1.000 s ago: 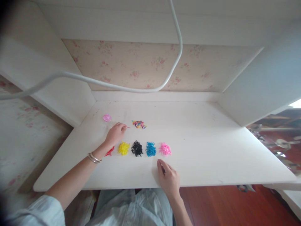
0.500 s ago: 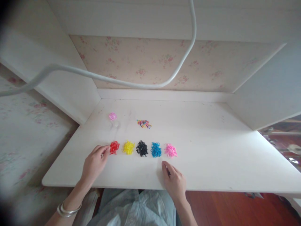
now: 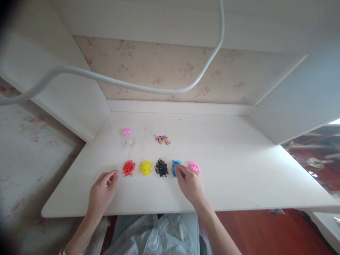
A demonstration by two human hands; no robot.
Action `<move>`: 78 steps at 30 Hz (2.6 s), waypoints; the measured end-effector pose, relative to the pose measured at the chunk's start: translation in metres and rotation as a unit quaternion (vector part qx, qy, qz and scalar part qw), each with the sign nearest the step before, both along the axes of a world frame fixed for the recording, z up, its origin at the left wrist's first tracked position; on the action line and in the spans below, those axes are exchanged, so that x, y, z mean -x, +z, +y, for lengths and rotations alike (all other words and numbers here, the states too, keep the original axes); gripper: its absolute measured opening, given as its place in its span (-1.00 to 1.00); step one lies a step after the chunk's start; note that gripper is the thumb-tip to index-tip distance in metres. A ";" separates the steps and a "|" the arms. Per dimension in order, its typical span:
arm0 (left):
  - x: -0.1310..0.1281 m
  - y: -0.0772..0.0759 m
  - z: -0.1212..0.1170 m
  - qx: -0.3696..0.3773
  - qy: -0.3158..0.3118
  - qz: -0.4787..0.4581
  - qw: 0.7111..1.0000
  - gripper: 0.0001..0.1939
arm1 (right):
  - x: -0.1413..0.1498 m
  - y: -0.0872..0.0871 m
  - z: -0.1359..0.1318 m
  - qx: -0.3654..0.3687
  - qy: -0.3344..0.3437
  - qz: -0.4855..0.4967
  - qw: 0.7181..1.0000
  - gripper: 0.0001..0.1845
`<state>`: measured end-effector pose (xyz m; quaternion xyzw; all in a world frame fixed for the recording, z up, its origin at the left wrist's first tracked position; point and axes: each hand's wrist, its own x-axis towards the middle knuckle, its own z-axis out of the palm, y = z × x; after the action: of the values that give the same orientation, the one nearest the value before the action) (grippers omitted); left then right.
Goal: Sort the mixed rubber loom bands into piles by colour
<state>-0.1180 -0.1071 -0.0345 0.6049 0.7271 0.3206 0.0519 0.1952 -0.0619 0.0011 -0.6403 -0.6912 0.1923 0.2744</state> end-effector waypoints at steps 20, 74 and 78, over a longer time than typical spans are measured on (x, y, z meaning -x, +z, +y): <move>0.007 -0.021 -0.017 -0.023 -0.012 -0.061 0.998 -0.79 | 0.076 -0.009 0.137 0.119 0.075 -0.305 0.942 -0.60; 0.003 -0.021 -0.019 -0.003 -0.015 -0.041 0.999 -0.78 | 0.029 -0.004 0.157 0.240 0.097 -0.173 0.950 -0.75; 0.002 -0.020 -0.020 -0.002 -0.017 -0.040 0.999 -0.78 | 0.030 -0.002 0.152 0.201 0.078 -0.250 0.944 -0.76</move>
<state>-0.1199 -0.1268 -0.0546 0.6039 0.7135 0.3451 0.0849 0.1654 0.0898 -0.0014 -0.6541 -0.7320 0.1816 -0.0578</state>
